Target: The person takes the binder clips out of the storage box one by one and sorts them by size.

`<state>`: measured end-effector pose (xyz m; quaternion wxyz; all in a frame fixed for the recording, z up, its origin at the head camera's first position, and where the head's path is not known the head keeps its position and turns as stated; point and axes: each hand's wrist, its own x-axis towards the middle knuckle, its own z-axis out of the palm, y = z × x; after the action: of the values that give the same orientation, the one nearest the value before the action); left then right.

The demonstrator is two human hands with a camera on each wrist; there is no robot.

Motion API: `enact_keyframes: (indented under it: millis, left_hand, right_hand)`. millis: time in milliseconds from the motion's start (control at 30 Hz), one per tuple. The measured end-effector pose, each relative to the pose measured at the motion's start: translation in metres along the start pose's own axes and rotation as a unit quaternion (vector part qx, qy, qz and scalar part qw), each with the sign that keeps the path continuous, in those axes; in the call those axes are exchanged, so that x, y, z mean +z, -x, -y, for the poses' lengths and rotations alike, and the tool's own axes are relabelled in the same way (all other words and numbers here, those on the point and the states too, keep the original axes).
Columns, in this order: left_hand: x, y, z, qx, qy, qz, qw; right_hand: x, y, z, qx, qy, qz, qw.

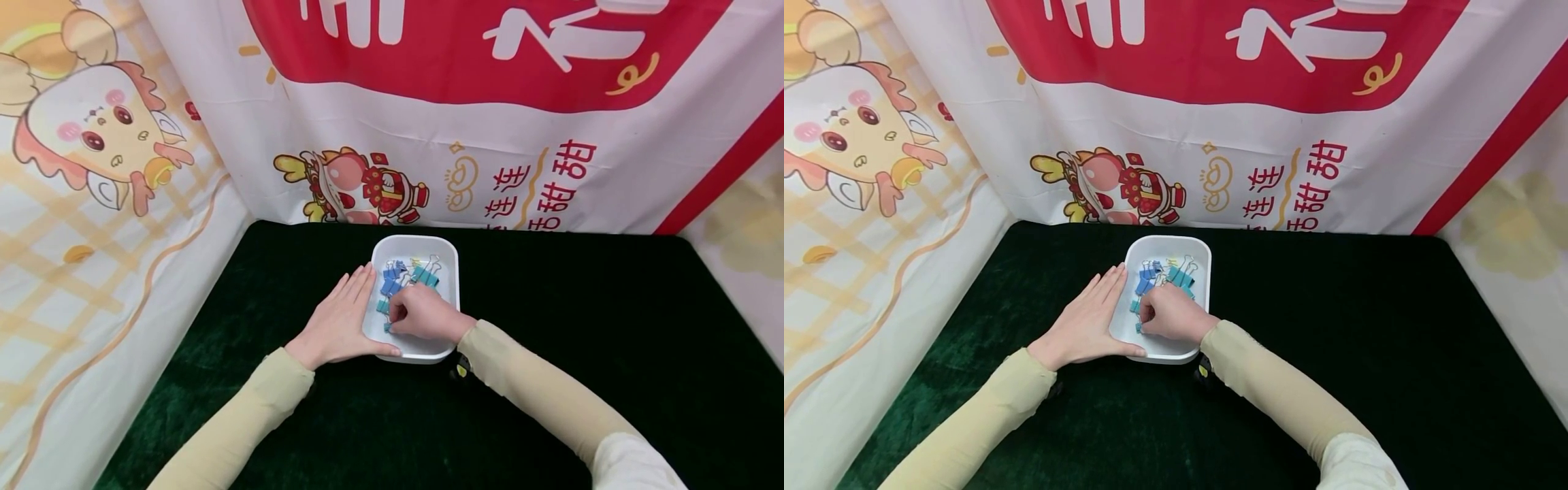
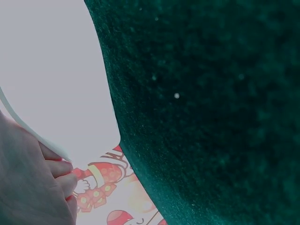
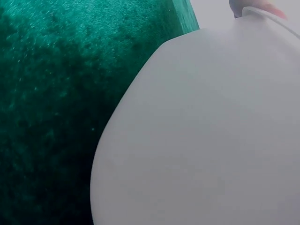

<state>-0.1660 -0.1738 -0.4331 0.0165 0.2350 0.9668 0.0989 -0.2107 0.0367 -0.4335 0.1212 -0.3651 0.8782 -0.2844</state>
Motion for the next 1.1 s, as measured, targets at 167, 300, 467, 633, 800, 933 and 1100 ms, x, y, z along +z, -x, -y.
enact_keyframes:
  millis: [167, 300, 467, 633, 800, 933, 1100]
  left_hand:
    - [0.000, 0.000, 0.000, 0.004, 0.001, -0.004, 1.0000]
    - [0.000, 0.000, 0.000, 0.003, 0.000, -0.002, 1.0000]
    - [0.001, -0.001, 0.001, 0.001, -0.002, 0.003, 1.0000]
    - [0.002, -0.001, 0.000, -0.004, 0.008, 0.007, 0.9999]
    - [0.001, -0.001, 0.000, -0.006, 0.009, 0.007, 0.9999]
    - [0.001, -0.001, 0.001, -0.007, 0.011, 0.010, 0.9999]
    - [0.000, -0.002, 0.001, -0.008, 0.013, 0.013, 0.9998]
  right_hand:
    - [0.001, -0.001, -0.001, 0.007, -0.002, -0.001, 1.0000]
    - [0.001, -0.001, -0.002, 0.015, -0.012, -0.006, 0.9998]
    - [-0.005, 0.003, -0.003, 0.019, -0.052, -0.026, 0.9982]
    - [-0.021, 0.011, -0.001, 0.036, -0.087, -0.054, 0.9941]
    - [-0.047, 0.025, -0.005, 0.052, -0.097, -0.105, 0.9883]
    - [-0.067, 0.039, -0.016, 0.065, -0.103, -0.152, 0.9808]
    - [-0.090, 0.060, -0.034, 0.089, -0.108, -0.196, 0.9706]
